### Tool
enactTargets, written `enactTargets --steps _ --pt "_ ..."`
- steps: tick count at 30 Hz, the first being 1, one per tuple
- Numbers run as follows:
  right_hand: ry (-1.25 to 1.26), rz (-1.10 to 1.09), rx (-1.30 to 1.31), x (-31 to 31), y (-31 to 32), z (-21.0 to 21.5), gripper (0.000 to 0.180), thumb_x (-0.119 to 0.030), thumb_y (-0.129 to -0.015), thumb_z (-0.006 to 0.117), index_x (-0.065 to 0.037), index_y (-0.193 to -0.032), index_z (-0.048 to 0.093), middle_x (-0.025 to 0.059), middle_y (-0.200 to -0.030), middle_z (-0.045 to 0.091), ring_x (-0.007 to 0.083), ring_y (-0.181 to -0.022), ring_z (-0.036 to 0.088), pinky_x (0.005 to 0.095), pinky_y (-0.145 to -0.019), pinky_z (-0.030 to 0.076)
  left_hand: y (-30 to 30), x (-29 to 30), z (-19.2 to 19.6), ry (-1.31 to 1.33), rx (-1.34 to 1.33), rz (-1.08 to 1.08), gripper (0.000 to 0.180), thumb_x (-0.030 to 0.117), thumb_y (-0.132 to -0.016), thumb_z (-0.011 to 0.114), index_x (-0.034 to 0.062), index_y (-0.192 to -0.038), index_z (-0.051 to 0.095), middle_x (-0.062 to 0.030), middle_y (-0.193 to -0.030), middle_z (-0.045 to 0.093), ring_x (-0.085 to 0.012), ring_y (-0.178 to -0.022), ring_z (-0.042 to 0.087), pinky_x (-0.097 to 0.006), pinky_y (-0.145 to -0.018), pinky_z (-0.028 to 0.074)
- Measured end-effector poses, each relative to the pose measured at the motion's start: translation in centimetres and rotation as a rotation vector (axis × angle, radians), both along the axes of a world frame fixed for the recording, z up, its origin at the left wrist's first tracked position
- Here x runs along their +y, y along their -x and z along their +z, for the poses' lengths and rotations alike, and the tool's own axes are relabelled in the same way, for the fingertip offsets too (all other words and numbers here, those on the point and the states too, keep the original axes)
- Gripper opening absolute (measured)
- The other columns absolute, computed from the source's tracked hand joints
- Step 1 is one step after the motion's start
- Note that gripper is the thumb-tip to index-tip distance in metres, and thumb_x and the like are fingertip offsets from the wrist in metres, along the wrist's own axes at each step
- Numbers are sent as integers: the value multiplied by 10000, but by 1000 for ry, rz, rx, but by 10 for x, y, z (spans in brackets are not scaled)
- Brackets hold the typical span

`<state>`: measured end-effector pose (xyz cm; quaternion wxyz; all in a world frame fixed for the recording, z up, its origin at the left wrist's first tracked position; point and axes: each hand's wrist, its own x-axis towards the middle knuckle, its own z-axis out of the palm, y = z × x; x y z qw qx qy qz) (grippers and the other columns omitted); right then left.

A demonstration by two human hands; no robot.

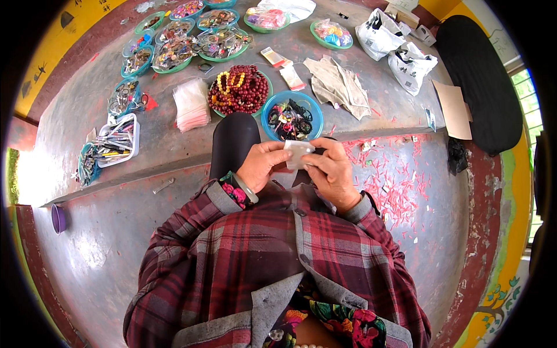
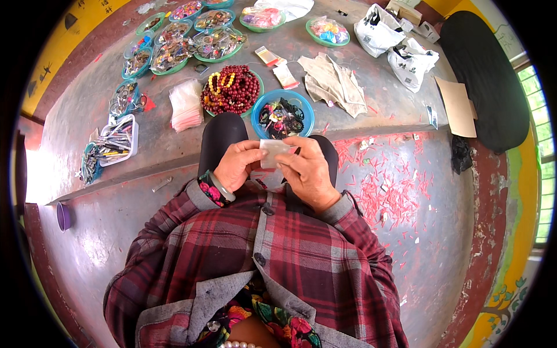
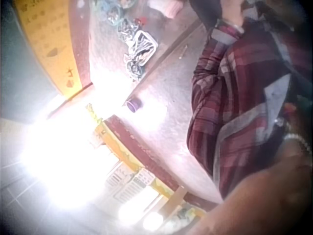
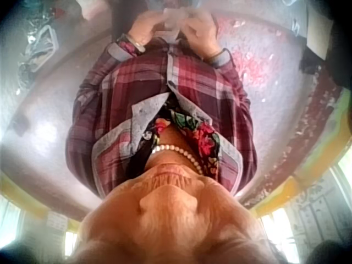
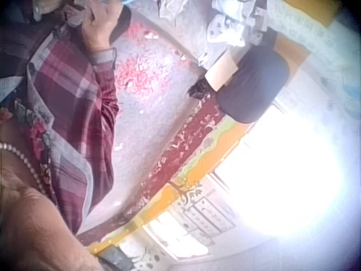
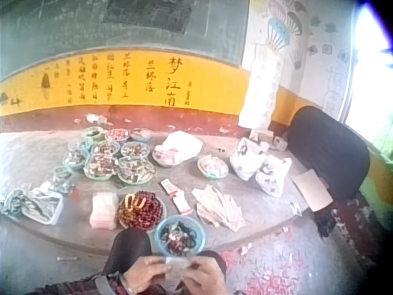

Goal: The person sits on the floor and packs small hair accessories into clear plastic bags. They open a bag, insert a hair tie, and seal it, repeating the process with items from nearby bowls.

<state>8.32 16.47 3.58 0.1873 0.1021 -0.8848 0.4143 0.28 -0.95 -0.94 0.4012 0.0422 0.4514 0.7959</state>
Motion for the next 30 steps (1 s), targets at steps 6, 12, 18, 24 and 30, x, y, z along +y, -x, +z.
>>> enactTargets --steps 6,12,18,24,30 --pt "143 -84 65 9 3 1 256 -13 -750 635 -51 -1003 623 105 -1044 574 177 -788 572 258 -665 466 0 -8 14 50 507 94 266 43 -842 561 -31 -1096 585 -75 -1006 636 -128 -892 597 -248 -783 470" --pt "218 -54 -35 9 4 -5 244 0 -763 612 -52 -1000 624 103 -1040 585 165 -810 566 256 -667 461 8 -14 25 10 1093 180 277 40 -798 582 -17 -1068 603 -127 -1048 632 -237 -1055 574 -324 -879 449" --pt "216 -15 -15 7 5 -9 275 35 -742 597 -54 -1001 625 102 -1032 585 177 -816 574 259 -674 463 7 -18 32 26 1258 162 288 72 -776 615 -24 -1047 606 -158 -1070 623 -314 -1095 557 -381 -930 422" --pt "174 -38 -36 7 3 -5 299 -10 -739 614 -51 -1035 614 124 -1050 579 228 -914 574 307 -772 465 3 -17 19 -16 717 78 278 74 -826 557 -21 -1085 593 -148 -1079 622 -247 -1030 591 -336 -877 453" --pt "145 -53 -124 6 11 -21 452 -198 -778 663 -2 -1165 534 157 -1102 567 267 -1012 557 334 -859 440 7 -6 12 -305 -297 96 404 274 -937 408 -41 -1179 484 -118 -1086 593 -202 -987 585 -324 -875 496"
